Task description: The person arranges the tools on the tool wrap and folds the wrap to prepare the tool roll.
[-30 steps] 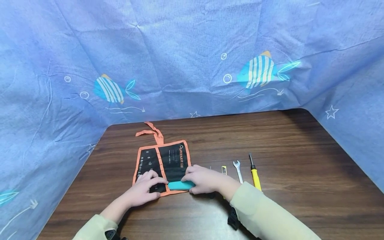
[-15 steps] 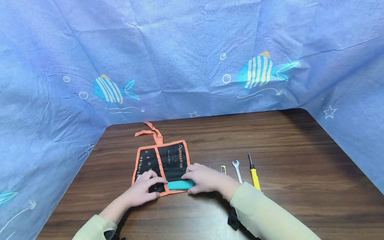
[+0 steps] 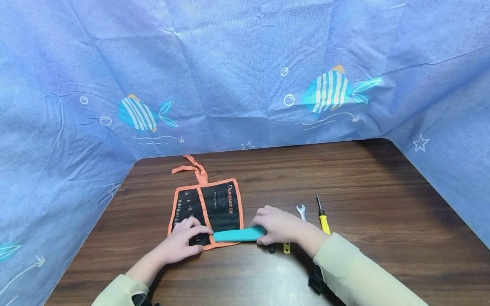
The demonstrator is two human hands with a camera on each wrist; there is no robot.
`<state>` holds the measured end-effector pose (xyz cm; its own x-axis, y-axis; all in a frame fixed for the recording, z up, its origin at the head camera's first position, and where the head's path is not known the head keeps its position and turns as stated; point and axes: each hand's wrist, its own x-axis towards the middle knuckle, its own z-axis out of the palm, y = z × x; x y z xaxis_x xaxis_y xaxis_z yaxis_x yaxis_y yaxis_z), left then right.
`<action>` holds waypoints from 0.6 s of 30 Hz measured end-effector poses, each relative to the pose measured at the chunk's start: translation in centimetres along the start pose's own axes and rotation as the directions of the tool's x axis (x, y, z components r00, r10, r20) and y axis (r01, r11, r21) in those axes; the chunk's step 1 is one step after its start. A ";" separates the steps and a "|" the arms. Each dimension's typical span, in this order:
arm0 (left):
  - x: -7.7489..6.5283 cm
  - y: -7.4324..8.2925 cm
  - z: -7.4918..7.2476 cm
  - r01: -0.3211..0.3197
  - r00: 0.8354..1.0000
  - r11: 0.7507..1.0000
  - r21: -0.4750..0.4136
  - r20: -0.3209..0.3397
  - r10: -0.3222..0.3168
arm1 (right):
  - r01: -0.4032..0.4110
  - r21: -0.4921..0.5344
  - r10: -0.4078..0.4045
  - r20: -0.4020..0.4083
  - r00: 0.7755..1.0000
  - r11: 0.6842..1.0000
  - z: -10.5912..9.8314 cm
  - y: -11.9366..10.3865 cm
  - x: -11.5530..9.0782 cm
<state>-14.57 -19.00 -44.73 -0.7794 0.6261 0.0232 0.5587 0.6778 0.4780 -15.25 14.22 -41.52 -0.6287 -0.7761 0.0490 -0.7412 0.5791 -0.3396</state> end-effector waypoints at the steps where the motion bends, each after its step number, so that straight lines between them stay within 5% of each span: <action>1: 0.0 0.0 0.0 0.001 1.000 1.000 0.005 0.001 -0.001 | 0.002 0.002 -0.002 -0.001 1.000 1.000 0.0 0.0 0.0; 18: 0.1 0.0 0.1 0.019 1.000 1.000 0.000 0.010 -0.019 | 0.007 0.055 -0.007 -0.003 1.000 0.998 0.1 -0.7 2.0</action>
<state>-14.64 -18.95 -44.79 -0.7869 0.6171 0.0057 0.5440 0.6893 0.4786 -15.96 12.25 -41.28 -0.6244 -0.7792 0.0538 -0.7314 0.5591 -0.3905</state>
